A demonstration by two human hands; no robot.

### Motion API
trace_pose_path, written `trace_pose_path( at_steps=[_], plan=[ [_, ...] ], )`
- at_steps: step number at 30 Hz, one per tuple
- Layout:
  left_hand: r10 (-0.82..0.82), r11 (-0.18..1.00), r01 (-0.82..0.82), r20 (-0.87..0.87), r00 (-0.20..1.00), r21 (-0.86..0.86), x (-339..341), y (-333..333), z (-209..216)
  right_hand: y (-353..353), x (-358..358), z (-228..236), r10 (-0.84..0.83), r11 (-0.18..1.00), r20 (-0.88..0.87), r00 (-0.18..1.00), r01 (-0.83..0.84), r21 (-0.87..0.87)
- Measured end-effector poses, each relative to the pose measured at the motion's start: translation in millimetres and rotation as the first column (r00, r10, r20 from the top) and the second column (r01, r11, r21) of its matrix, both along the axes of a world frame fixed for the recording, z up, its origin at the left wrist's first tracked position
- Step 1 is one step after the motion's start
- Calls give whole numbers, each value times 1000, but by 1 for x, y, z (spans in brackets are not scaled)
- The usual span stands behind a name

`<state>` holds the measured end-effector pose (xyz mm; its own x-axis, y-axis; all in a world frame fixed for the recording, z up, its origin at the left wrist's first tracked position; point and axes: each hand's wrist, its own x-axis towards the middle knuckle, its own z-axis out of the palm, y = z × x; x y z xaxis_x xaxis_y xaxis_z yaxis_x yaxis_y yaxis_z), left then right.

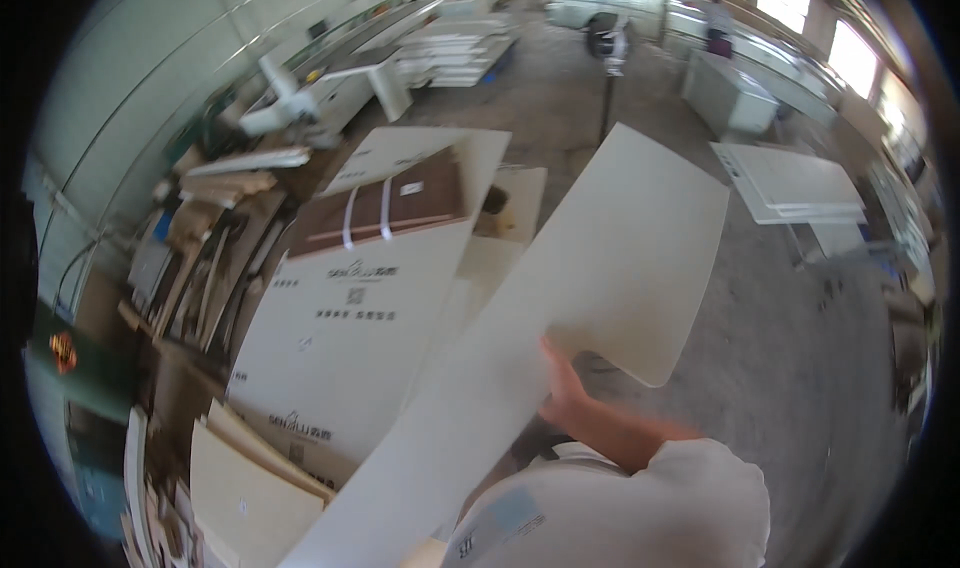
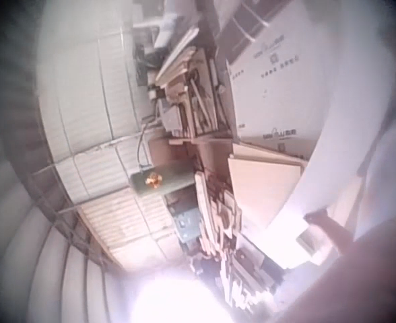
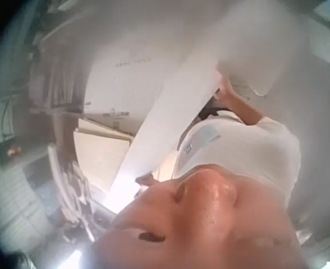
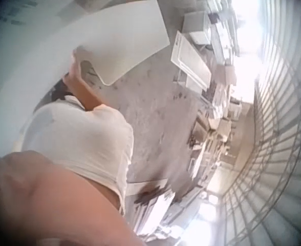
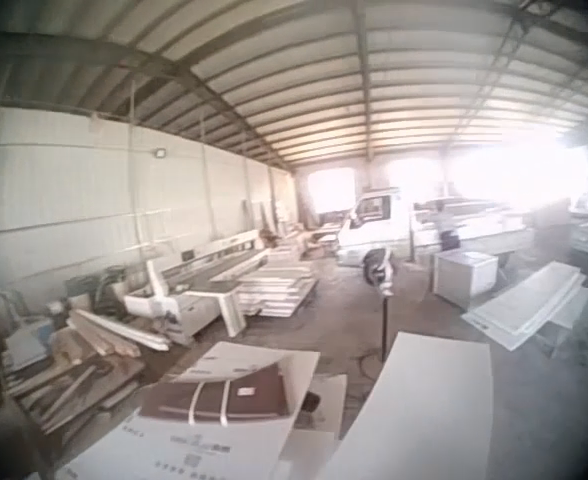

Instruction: The person uses a scraper to trim the edge of a white board, applies heat to the edge with a heat gun, and presses the surface by hand.

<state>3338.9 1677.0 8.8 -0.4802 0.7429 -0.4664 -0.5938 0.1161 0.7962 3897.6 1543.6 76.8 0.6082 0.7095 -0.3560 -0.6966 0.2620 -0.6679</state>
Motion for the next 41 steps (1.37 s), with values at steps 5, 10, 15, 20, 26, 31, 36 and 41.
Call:
trace_pose_path(
  at_steps=[5,10,15,20,26,31,36,41],
  plan=[
    [-180,983,181,-25,983,22,33,-4,23,-140,-19,-139,-211,938,645,734,338,-78],
    [-314,946,317,-49,948,64,62,-26,49,-226,-48,-35,-474,856,-421,773,516,-17],
    [-472,873,473,-44,881,120,114,-46,77,-310,-58,-15,-639,715,-481,600,695,-82],
    [-632,766,623,8,775,158,207,-70,99,-424,-47,-81,-726,638,-396,563,766,-79],
    [-854,484,824,-45,518,295,376,-153,132,-549,-28,-115,-833,355,-513,205,910,-214],
    [-982,186,923,35,185,338,541,-245,145,-690,-25,-204,-881,159,-473,0,942,-295],
    [-988,-121,941,57,-146,317,687,-348,137,-774,-45,-204,-923,-61,-347,-167,953,-296],
    [-876,-311,896,270,-399,316,807,-423,64,-844,-60,-208,-856,-229,-399,-330,932,-281]
  ],
)
